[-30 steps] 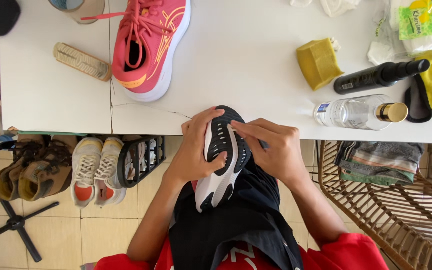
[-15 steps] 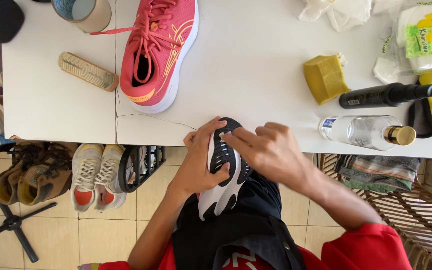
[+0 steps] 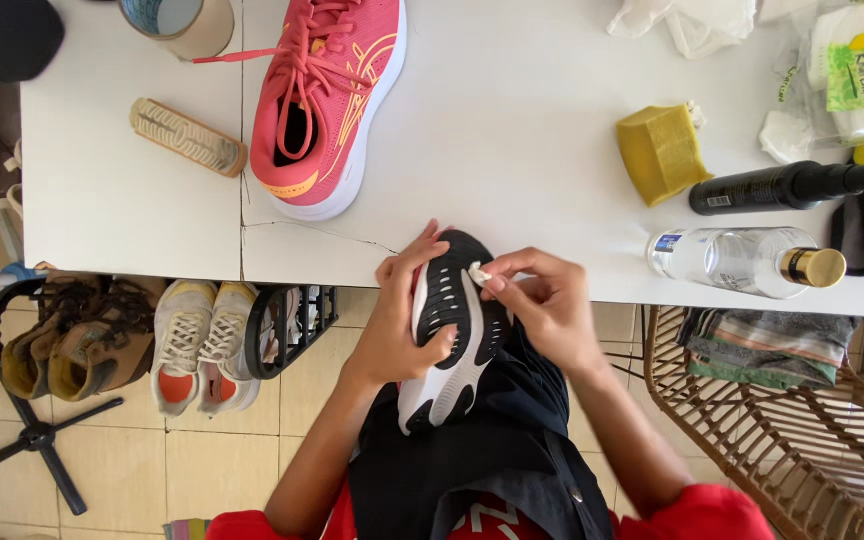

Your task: The person cleans the sole of a white and black sneaker using a cotton swab and a metal tool. They scrub the black tread patterns and white midsole, occasionally dipping the swab into a clear liquid from a bottle on the table.

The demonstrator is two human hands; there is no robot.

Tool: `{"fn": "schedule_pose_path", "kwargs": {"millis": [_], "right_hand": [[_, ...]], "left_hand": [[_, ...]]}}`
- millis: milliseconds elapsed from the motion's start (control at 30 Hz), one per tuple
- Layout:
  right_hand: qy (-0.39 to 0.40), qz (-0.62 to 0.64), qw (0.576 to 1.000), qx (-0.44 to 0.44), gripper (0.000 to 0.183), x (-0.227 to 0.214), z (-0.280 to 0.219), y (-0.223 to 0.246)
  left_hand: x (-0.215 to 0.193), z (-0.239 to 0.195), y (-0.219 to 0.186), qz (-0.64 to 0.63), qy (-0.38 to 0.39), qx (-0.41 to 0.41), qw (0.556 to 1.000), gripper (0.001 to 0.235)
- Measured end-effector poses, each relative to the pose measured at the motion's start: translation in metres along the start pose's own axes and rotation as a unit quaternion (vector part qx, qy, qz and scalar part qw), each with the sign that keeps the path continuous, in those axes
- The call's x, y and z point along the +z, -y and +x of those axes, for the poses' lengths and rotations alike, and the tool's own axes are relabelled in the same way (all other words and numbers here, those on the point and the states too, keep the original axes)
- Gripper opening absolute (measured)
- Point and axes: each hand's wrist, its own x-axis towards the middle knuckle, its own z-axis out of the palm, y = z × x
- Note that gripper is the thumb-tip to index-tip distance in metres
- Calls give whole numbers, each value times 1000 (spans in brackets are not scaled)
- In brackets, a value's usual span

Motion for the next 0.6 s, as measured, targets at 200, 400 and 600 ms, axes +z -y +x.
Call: {"fn": "schedule_pose_path", "kwargs": {"millis": [200,400,600], "right_hand": [[13,118,992,-30,10,24,6,-6],[66,-171,972,-149,13,23,13,65],[64,-488,816,-303,15,17,6,82]], "left_hand": [[4,3,6,-275,-57,83,956,56],[2,2,13,-79,-36,78,993,82],[2,8,2,-28,-50,62,996,73]]}}
